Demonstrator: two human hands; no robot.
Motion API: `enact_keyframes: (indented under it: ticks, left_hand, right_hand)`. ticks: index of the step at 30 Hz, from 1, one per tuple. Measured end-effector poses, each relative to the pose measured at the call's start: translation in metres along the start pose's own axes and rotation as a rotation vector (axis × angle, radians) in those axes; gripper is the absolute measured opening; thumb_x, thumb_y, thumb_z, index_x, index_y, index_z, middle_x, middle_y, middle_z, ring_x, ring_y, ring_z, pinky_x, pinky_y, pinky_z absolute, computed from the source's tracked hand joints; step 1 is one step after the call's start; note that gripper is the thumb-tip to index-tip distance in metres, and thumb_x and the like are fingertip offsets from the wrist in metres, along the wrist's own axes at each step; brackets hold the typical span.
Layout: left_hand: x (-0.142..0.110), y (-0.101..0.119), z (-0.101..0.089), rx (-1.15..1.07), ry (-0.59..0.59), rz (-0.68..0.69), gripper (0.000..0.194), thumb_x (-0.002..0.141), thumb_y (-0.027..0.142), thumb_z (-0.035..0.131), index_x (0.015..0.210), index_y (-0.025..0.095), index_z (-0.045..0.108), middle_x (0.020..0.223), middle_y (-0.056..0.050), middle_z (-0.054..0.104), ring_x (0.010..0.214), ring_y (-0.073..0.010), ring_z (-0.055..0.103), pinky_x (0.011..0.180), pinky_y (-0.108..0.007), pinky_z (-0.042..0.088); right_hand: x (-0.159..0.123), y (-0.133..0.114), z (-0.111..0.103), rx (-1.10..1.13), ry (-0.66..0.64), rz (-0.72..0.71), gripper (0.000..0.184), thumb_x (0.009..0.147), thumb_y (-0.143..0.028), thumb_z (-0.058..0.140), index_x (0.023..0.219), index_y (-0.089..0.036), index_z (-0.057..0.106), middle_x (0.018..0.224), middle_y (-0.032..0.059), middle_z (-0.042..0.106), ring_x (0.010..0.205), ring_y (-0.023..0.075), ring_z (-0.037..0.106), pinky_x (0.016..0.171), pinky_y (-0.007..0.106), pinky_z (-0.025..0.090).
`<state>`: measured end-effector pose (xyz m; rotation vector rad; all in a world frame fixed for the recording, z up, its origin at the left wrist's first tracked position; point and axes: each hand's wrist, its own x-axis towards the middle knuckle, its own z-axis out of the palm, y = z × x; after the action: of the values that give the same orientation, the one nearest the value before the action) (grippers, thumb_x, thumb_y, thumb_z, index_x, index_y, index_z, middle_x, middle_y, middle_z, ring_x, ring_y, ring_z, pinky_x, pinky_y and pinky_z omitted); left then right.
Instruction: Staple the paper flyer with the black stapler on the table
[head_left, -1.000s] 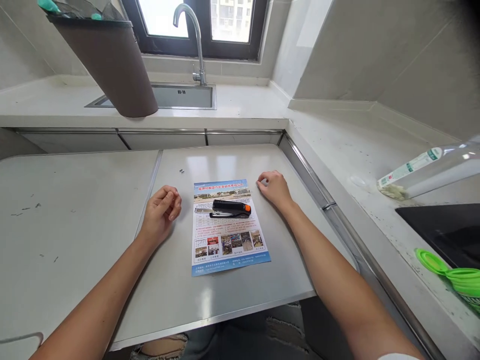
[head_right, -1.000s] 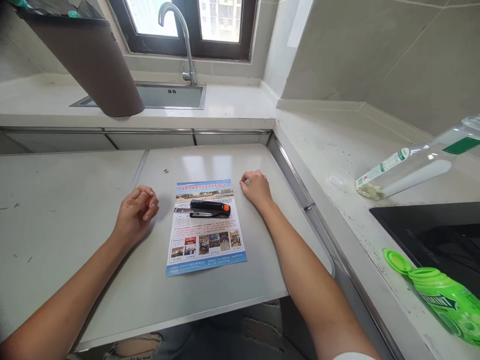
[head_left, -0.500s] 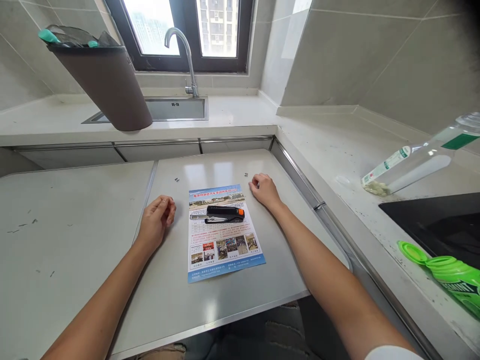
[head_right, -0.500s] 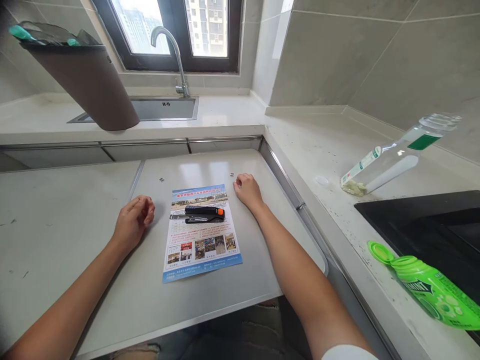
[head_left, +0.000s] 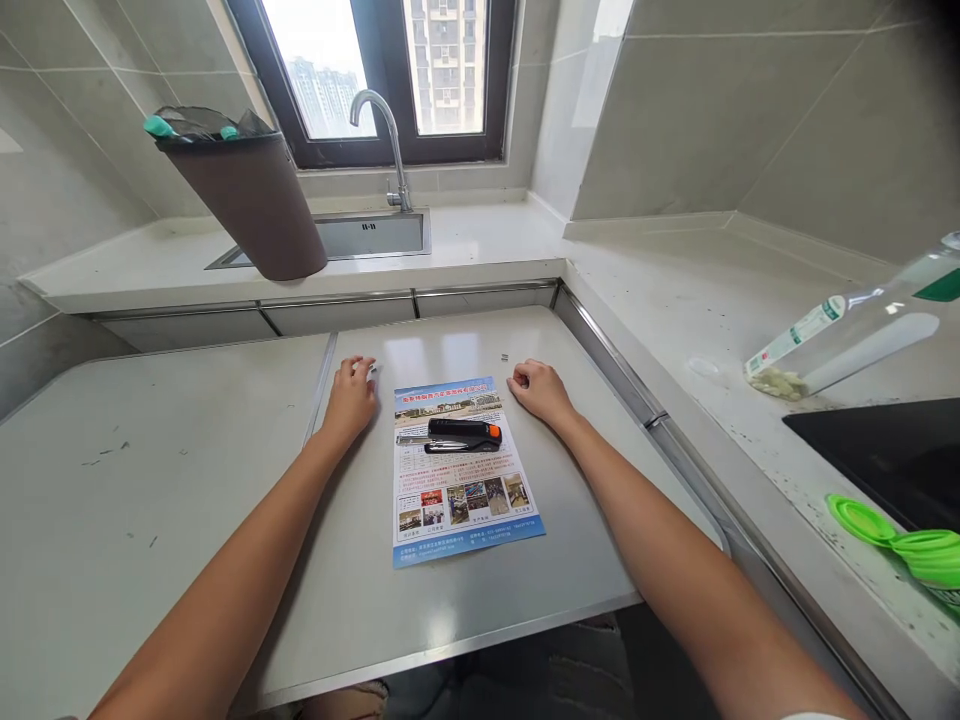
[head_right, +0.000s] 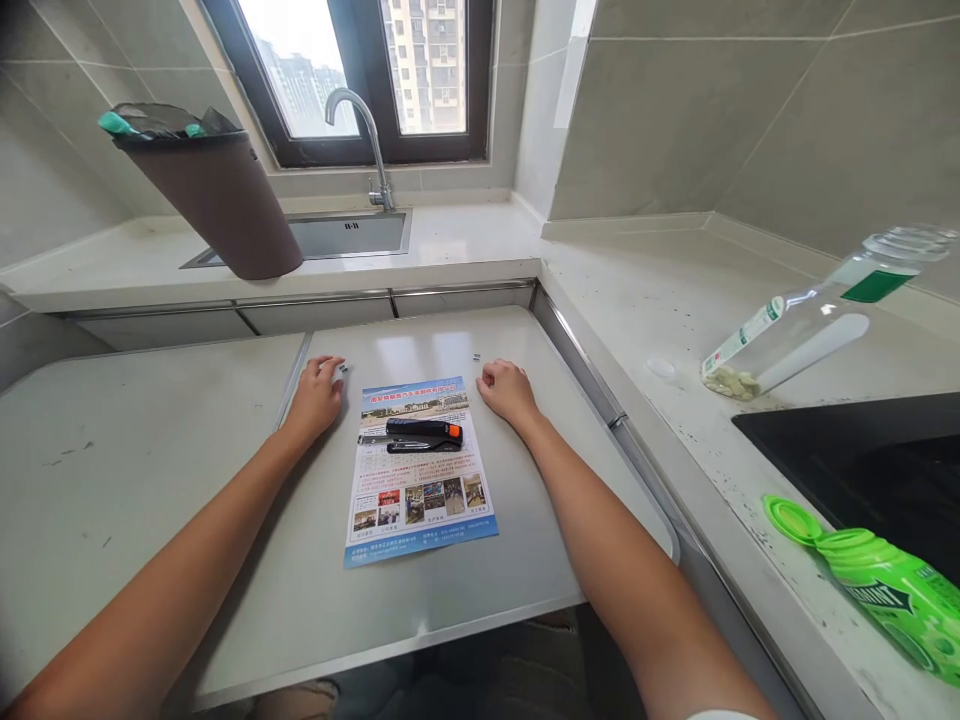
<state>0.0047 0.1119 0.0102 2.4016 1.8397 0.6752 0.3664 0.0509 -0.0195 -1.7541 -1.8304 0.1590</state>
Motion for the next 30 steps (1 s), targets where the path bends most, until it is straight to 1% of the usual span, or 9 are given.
enact_keyframes:
  ticks: [2,5,9,13,17,20,23,27,30]
  left_hand:
    - [0.007,-0.002,0.006,0.121,-0.036,-0.015,0.047,0.097,0.018,0.042,0.142,0.016,0.053,0.148,-0.022,0.047,0.127,-0.0357,0.051,0.101,-0.049,0.042]
    - [0.003,0.001,0.009,0.203,-0.090,-0.002,0.040,0.100,0.018,0.038,0.132,0.017,0.063,0.137,-0.020,0.058,0.123,-0.0352,0.052,0.098,-0.048,0.043]
    - [-0.023,0.013,0.005,0.228,-0.059,0.011,0.034,0.099,0.015,0.037,0.109,0.015,0.069,0.110,-0.018,0.067,0.107,-0.0334,0.056,0.087,-0.043,0.046]
    - [-0.048,0.019,0.005,0.220,-0.057,0.023,0.029,0.096,0.011,0.040,0.107,0.020,0.065,0.108,-0.015,0.064,0.102,-0.0293,0.055,0.080,-0.038,0.048]
    - [-0.051,0.012,0.011,0.060,0.002,-0.002,0.035,0.093,0.006,0.040,0.116,0.021,0.063,0.113,-0.013,0.061,0.107,-0.0273,0.057,0.087,-0.038,0.051]
    - [-0.046,0.006,0.014,-0.060,0.019,-0.006,0.027,0.094,0.012,0.040,0.098,0.022,0.065,0.103,-0.010,0.059,0.102,-0.0271,0.061,0.086,-0.039,0.053]
    - [-0.044,0.007,0.010,-0.160,0.029,0.002,0.025,0.097,0.020,0.038,0.089,0.023,0.062,0.097,-0.009,0.061,0.095,-0.0281,0.063,0.085,-0.043,0.053]
    - [-0.046,0.013,-0.001,-0.387,-0.032,0.058,0.024,0.098,0.026,0.036,0.096,0.025,0.060,0.098,-0.009,0.068,0.096,-0.0281,0.066,0.086,-0.044,0.054]
    - [-0.048,0.014,-0.004,-0.522,-0.032,0.066,0.024,0.098,0.030,0.038,0.097,0.026,0.062,0.102,-0.009,0.070,0.099,-0.0286,0.068,0.089,-0.045,0.054]
  right_hand:
    - [0.000,0.000,-0.001,0.000,-0.005,0.005,0.018,0.087,-0.022,0.056,0.068,-0.021,0.055,0.079,0.0028,0.061,0.078,0.0185,0.054,0.072,0.029,0.036]
    - [-0.001,-0.001,-0.001,-0.004,-0.012,0.011,0.018,0.087,-0.023,0.056,0.069,-0.021,0.054,0.080,0.0028,0.060,0.078,0.0184,0.054,0.073,0.029,0.036]
    - [-0.001,-0.002,0.000,-0.022,-0.017,0.005,0.020,0.088,-0.023,0.055,0.068,-0.021,0.053,0.079,0.0021,0.060,0.077,0.0176,0.054,0.073,0.028,0.035]
    - [-0.001,-0.004,0.001,-0.037,-0.007,-0.013,0.021,0.089,-0.023,0.055,0.068,-0.021,0.052,0.078,0.0013,0.059,0.077,0.0173,0.055,0.074,0.028,0.035]
    - [-0.001,-0.008,0.000,-0.028,0.013,-0.028,0.021,0.089,-0.021,0.055,0.068,-0.021,0.051,0.078,0.0008,0.059,0.076,0.0169,0.056,0.075,0.027,0.036]
    - [-0.002,-0.010,-0.001,-0.012,0.019,-0.031,0.021,0.088,-0.020,0.056,0.068,-0.021,0.052,0.079,0.0007,0.060,0.076,0.0168,0.057,0.075,0.027,0.037]
    - [-0.003,-0.012,-0.001,0.004,0.018,-0.029,0.020,0.088,-0.019,0.056,0.068,-0.021,0.053,0.079,0.0005,0.059,0.077,0.0173,0.057,0.077,0.029,0.039]
    - [-0.005,-0.014,-0.001,0.033,0.000,-0.047,0.020,0.089,-0.019,0.055,0.068,-0.021,0.053,0.080,0.0012,0.060,0.081,0.0188,0.059,0.078,0.030,0.040]
    - [-0.006,-0.016,-0.002,0.061,-0.015,-0.087,0.020,0.089,-0.019,0.055,0.069,-0.021,0.054,0.082,0.0017,0.061,0.083,0.0197,0.060,0.077,0.030,0.042]
